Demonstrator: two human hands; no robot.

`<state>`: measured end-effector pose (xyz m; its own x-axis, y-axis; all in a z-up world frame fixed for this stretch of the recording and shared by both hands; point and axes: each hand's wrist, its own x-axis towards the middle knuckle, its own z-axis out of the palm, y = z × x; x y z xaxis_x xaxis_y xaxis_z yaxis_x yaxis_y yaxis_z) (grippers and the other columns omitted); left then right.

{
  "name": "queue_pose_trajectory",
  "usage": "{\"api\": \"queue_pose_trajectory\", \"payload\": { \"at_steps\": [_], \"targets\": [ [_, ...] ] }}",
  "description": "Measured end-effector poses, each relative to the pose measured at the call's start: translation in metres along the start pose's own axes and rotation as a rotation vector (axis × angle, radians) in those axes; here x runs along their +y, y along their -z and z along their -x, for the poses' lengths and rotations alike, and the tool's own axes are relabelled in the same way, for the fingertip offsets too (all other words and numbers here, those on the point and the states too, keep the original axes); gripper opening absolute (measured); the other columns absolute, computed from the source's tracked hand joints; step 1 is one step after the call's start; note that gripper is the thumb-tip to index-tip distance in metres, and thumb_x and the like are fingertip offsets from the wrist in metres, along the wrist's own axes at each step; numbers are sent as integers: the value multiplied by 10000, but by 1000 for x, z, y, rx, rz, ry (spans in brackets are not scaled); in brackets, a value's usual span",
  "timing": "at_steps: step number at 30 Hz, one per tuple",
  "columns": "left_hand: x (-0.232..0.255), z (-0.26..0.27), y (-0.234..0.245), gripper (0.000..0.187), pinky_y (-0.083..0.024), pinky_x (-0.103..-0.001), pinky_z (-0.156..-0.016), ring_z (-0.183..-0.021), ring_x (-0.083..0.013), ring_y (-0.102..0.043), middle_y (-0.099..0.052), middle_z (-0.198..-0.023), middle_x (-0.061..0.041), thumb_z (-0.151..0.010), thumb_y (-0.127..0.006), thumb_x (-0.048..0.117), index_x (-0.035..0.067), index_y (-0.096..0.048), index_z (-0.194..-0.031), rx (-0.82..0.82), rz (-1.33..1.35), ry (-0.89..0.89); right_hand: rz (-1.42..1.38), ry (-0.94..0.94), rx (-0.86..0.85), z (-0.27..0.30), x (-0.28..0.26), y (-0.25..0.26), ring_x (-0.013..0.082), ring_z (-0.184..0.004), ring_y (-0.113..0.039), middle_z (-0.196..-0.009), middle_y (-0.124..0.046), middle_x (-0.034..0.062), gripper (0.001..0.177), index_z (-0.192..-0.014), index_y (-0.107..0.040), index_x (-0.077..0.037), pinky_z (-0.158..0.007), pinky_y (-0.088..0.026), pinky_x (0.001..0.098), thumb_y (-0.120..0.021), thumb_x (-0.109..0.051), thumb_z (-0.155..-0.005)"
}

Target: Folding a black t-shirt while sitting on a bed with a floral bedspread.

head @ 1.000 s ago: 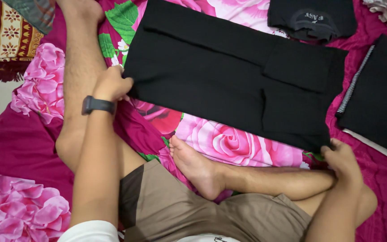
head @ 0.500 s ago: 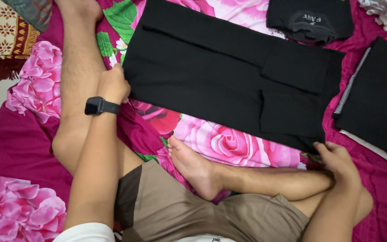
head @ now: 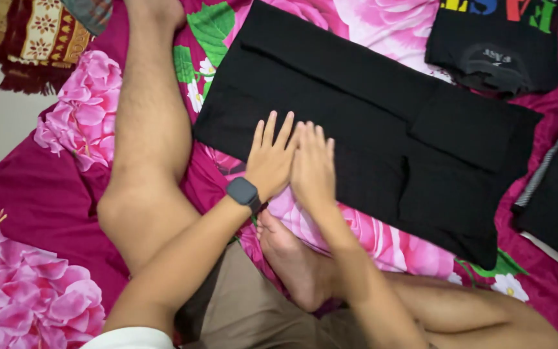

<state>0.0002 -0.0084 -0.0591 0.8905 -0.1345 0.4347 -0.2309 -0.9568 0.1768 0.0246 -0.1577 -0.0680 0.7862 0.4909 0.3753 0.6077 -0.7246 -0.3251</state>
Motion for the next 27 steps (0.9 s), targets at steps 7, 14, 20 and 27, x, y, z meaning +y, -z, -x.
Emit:
{"api": "queue_pose_trajectory", "payload": {
  "at_steps": [7, 14, 20, 27],
  "targets": [
    [-51, -6, 3, 579, -144, -727, -1142, -1521, -385, -255, -298, -1662, -138, -998, -558, 425, 290, -476, -1555, -123, -93, 253, 146, -142, -199, -4, 6, 7, 414, -1509, -292, -1628, -340, 238, 633, -1548, -408, -13, -1209, -177, 603, -491, -363, -1028],
    [-92, 6, -9, 665, -190, -642, -1222, -1535, -474, -232, -238, -1670, -268, -1053, -551, 464, 173, -407, -1633, -53, -148, 364, 228, -255, -153, 46, 65, 29, 506, -1534, -231, -1645, -256, 338, 672, -1589, -371, 26, -1234, -160, 621, -486, -370, -1059],
    [-89, 10, -28, 729, -237, -616, -1225, -1500, -497, -304, -322, -1617, -323, -1071, -576, 453, -29, -411, -1592, 42, -328, 493, 298, -356, -74, 54, 69, 32, 500, -1512, -229, -1637, -250, 332, 744, -1575, -336, 70, -1204, -157, 654, -517, -401, -1028],
    [22, -10, -25, 647, -266, -565, -1226, -1502, -408, -370, -383, -1625, -241, -966, -627, 314, 73, -487, -1550, -27, -160, -47, 415, -132, -114, 26, 25, 8, 365, -1564, -270, -1685, -288, 166, 710, -1590, -359, -16, -1202, -156, 663, -549, -316, -976]
  ]
}}
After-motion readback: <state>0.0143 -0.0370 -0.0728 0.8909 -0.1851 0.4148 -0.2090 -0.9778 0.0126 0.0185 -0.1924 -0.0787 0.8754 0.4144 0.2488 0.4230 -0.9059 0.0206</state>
